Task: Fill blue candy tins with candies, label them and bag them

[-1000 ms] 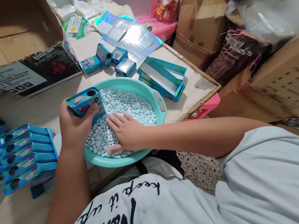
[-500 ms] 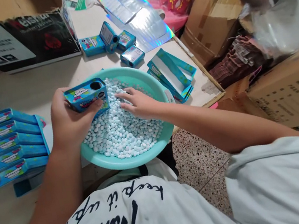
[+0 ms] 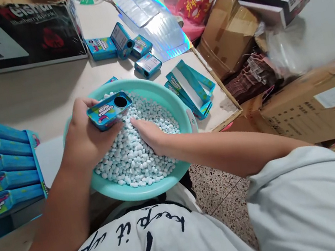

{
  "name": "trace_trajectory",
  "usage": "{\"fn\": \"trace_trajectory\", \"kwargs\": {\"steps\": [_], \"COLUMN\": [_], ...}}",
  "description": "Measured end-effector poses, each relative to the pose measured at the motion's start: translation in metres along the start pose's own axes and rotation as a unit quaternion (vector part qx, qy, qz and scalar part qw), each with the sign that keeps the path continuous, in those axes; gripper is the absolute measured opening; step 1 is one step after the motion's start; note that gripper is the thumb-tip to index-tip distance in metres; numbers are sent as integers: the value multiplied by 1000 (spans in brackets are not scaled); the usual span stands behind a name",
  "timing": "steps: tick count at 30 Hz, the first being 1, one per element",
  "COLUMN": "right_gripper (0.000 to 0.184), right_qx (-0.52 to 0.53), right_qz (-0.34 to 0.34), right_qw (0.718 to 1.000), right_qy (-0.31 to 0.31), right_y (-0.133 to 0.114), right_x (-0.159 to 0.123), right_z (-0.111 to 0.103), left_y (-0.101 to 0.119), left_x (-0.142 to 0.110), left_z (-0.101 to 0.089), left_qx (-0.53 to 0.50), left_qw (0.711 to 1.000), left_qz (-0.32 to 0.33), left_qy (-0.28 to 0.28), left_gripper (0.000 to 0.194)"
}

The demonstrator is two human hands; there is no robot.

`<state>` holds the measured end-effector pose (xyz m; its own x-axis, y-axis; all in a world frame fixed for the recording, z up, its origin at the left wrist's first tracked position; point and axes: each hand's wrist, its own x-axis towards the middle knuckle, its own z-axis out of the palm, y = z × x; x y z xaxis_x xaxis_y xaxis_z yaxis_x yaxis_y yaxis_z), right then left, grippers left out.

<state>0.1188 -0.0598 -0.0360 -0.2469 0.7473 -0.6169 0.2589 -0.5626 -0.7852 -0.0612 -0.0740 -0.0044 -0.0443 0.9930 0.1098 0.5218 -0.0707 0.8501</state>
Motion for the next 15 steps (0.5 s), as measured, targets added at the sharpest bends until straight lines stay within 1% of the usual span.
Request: {"fn": "trace_trajectory", "kwargs": {"steps": [2, 4, 6, 7, 10, 13, 15], "right_gripper": [65, 66, 66, 64, 54, 44, 37], "right_qx": [79, 152, 213, 240, 310, 355, 379], "right_qz": [52, 115, 168, 183, 183, 159, 134], "right_qw": [995, 981, 961, 952, 933, 921, 916], "right_qy": [22, 46, 47, 39, 20, 9, 1], "right_y": [-2, -4, -7, -9, -12, -14, -15], "right_x": [-2, -4, -5, -6, -10, -18, -26], "right_z": [6, 12, 16, 17, 17, 13, 9], "left_y": [2, 2, 0, -1, -6, -9, -10], "left_x": [0, 0, 0, 0, -2, -5, -6], "left_z": [0, 2, 3, 4, 4, 3, 3], "left_qx": [16, 32, 45, 48, 47, 40, 31], "left_qw": [1000, 999, 999, 998, 997, 997, 995], "left_qz": [10, 16, 16, 16, 26, 52, 71], "left_qy": [0, 5, 21, 30, 46, 51, 64], "left_gripper": [43, 43, 48, 52, 57, 54, 55]}}
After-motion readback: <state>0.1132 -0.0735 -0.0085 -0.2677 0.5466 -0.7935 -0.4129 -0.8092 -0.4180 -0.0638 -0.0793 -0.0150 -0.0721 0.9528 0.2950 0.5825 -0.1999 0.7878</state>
